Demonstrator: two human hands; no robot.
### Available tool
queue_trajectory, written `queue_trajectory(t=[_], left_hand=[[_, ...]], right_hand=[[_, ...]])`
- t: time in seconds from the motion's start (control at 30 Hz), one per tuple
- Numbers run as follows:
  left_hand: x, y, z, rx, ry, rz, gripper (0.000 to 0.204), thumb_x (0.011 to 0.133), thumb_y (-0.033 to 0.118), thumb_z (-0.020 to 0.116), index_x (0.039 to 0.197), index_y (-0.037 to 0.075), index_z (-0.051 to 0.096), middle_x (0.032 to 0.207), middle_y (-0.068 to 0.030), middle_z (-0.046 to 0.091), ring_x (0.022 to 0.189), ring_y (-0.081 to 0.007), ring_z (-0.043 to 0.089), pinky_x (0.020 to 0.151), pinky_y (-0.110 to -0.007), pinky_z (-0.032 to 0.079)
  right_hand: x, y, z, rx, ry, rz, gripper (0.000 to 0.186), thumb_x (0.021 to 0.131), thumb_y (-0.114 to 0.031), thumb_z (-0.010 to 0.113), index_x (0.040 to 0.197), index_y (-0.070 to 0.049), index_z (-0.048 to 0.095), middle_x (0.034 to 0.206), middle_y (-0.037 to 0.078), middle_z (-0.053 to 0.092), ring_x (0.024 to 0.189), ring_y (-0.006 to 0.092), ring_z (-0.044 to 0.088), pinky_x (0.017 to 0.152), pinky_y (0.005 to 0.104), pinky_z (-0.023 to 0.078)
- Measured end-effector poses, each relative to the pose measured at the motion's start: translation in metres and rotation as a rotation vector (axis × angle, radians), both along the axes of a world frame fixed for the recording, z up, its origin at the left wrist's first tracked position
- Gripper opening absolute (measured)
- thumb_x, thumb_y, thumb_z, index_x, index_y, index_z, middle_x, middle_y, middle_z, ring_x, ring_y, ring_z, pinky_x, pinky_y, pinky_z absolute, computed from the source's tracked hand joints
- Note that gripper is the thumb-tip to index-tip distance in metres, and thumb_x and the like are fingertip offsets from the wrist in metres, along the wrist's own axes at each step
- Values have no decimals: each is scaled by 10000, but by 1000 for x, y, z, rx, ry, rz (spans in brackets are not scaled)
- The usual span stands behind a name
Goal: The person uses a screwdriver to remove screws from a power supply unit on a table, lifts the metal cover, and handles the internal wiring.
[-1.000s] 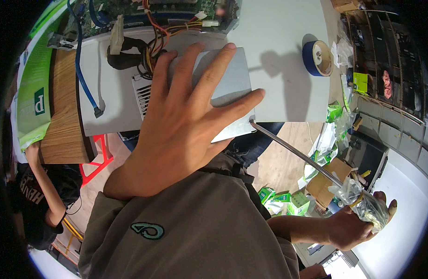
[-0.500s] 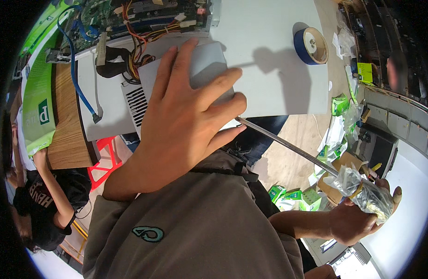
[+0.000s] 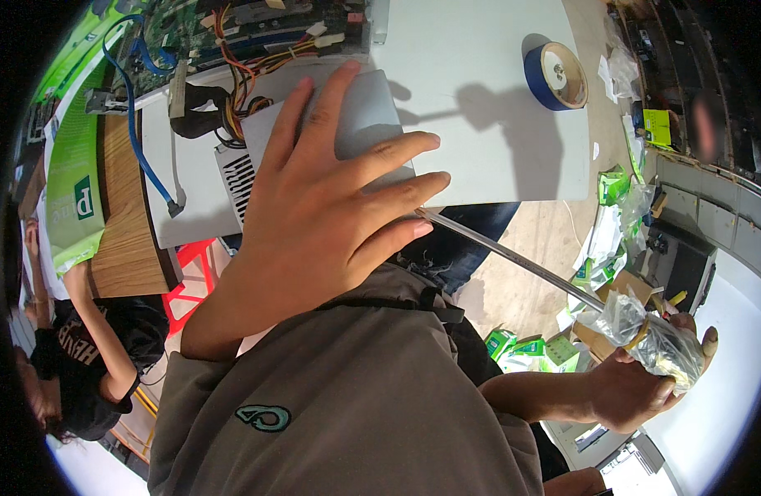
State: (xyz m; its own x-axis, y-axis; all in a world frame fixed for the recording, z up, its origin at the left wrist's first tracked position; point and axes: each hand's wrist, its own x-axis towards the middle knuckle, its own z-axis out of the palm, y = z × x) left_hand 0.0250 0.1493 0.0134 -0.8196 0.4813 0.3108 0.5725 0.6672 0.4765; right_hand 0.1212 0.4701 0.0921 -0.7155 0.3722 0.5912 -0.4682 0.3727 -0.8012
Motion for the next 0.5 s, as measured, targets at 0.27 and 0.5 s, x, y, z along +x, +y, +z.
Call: queue_trajectory(t=[0.27, 0.5], left_hand=[[-1, -2, 0, 17, -7, -13, 275, 806, 256, 722, 1068, 206, 792, 1295, 47, 642, 1390, -430, 368, 1171, -622, 243], [-1, -1, 3, 33, -37, 17, 253, 771, 214, 734, 1015, 197, 800, 1276, 36, 644, 1384, -411, 383, 1163, -613, 255]], right_hand=[[3, 8, 1, 26, -27, 33, 615, 970, -139, 469, 1448, 190, 267, 1247, 390, 526, 1052, 394, 651, 742, 294, 639], [5, 14, 4, 52, -57, -10, 699, 955, -216, 535, 1465, 162, 243, 1262, 371, 501, 1083, 411, 628, 767, 303, 635]])
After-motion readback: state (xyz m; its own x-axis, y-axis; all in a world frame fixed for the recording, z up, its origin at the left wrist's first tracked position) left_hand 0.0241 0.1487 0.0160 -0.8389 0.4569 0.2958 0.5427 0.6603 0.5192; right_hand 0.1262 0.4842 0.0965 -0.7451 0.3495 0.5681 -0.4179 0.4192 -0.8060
